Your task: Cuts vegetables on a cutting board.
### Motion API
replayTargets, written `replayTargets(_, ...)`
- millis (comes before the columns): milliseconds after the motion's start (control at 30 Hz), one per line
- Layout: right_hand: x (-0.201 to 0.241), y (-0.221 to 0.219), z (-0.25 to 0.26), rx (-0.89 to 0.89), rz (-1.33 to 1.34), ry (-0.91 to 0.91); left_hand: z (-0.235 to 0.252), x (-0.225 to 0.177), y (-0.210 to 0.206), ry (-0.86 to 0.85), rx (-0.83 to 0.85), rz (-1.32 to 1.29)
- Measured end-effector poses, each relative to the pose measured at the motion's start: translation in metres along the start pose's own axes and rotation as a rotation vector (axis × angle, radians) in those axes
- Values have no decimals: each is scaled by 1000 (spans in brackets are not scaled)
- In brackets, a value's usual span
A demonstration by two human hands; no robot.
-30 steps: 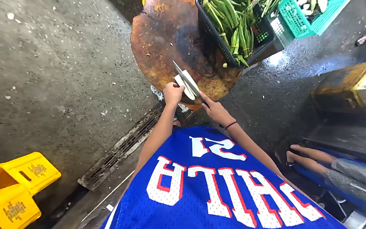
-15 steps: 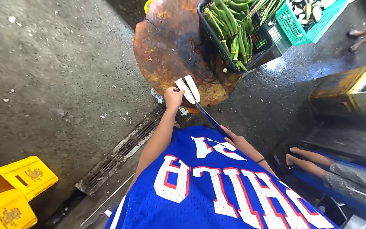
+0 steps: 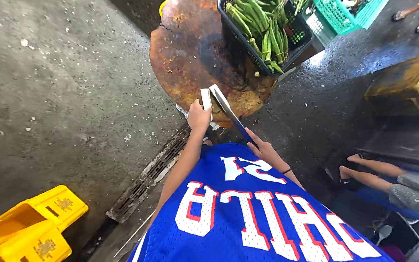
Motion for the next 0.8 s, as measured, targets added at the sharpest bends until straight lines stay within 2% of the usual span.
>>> replayTargets(100,3,-11,9,32,1,-43,4,10,0,-26,-1,-92)
replayTargets(200,20,-17,22,-48,100,-78,6,15,1,-32,46,-115)
replayTargets(267,47,-11,31,-120,158,-82,4,17,1,-3,89,-199)
replayTargets(367,91,-1,57,-245,220,47,-12,13,5,45,96,-496)
replayTargets(433,123,11,72,-257,237,129,-30,4,19,13,52,-685)
replayTargets(500,155,25,58,-208,268,153,-51,-6,38,-43,28,-800)
replayTargets(600,189,40,25,-149,315,162,-70,-14,65,-102,52,-744)
replayTargets(800,187,18,54,-108,441,222,-79,-4,81,-178,85,-731)
Point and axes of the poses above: each hand's wrist, its own z-axis towards the middle knuckle, its own y-axis out of the back of the hand, x = y × z, the point moved 5 cm from there along z, towards the middle knuckle, and after that the axes turned 15 degrees about -y, right-handed, at the moved point
